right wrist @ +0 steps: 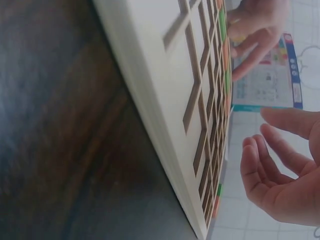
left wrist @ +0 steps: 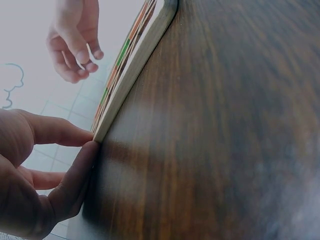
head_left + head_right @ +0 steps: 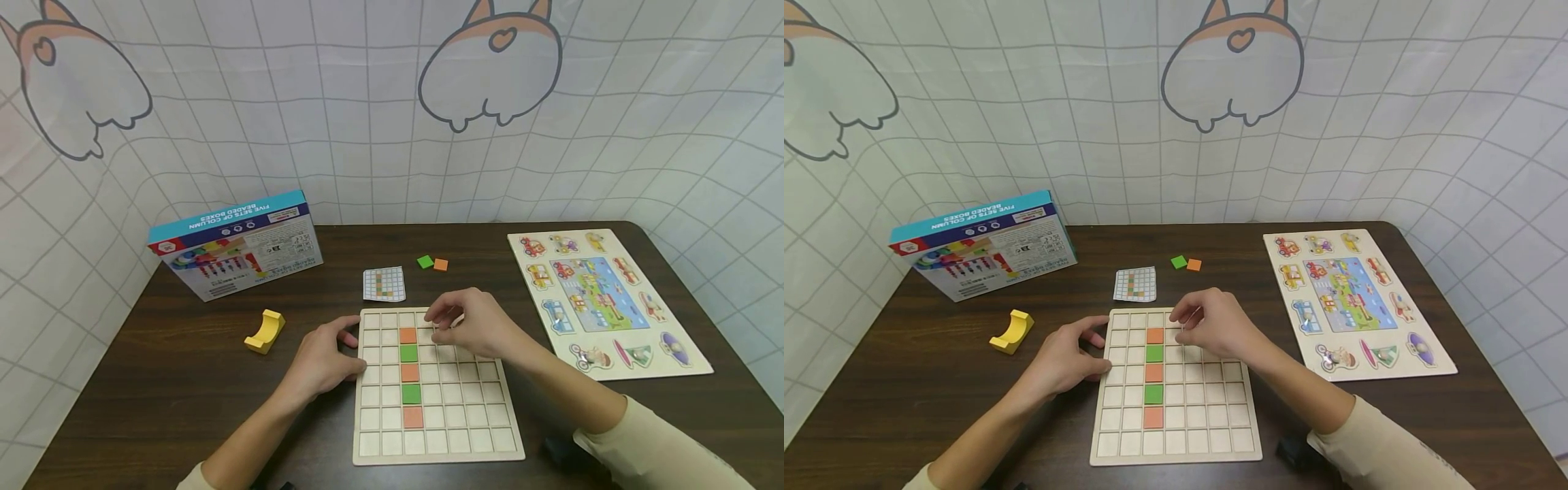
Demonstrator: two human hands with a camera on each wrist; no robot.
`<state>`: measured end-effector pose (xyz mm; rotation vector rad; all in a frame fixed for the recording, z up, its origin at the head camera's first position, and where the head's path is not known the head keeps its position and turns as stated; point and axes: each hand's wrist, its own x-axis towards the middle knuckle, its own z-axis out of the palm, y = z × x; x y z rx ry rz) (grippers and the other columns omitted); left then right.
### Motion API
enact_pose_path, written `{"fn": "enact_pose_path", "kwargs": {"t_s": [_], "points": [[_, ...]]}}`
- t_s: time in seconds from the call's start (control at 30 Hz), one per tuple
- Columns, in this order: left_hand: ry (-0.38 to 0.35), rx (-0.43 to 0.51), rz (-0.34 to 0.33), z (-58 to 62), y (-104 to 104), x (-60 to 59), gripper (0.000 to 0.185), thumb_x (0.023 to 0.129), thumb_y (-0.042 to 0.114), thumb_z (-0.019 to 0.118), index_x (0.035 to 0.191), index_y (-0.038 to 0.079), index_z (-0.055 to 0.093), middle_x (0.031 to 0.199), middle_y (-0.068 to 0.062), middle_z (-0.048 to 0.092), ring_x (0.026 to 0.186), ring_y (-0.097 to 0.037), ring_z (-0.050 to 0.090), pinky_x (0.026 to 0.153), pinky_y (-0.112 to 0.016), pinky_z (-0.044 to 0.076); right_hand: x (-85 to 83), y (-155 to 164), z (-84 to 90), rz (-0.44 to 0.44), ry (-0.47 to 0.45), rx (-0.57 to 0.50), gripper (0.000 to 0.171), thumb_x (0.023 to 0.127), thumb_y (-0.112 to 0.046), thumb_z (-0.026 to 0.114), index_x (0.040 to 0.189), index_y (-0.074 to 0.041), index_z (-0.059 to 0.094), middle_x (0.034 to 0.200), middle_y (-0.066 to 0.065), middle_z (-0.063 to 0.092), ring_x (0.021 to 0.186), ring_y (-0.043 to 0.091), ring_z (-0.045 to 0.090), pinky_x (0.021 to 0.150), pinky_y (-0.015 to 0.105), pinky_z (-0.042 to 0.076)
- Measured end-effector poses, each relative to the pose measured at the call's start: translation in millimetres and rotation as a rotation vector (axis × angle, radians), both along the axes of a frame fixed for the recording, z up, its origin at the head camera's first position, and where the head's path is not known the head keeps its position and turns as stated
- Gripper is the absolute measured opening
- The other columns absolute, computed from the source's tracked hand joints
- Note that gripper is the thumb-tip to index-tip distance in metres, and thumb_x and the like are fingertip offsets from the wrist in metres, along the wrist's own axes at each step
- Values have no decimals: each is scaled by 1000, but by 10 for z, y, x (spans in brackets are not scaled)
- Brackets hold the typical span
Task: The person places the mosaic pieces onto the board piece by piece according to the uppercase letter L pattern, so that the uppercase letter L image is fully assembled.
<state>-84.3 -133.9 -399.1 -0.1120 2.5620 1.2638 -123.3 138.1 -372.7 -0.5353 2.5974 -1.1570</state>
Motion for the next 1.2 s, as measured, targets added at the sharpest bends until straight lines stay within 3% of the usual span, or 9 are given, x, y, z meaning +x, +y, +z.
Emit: {"fn": "enact_pose_path", "kwargs": {"t_s": [0.4,1.2], "points": [[0,0,-1,4,-2,-5,76,74,-1,83,145,10,59,102,-9,66,60,-16,63,56,-29,53,-182,55,-8,-65,11,-30,22,82,-7,84,103,-8,79,88,1,71,82,16,66,79,35,52],[-10,-3,-1,-10,-7,-21,77,73,-1,83,145,10,59,102,-8,65,61,-17,62,56,-30,52,-484,66,38,-122,21,-39,28,83,-6,83,110,-6,77,96,6,72,89,20,66,81,35,53]]}}
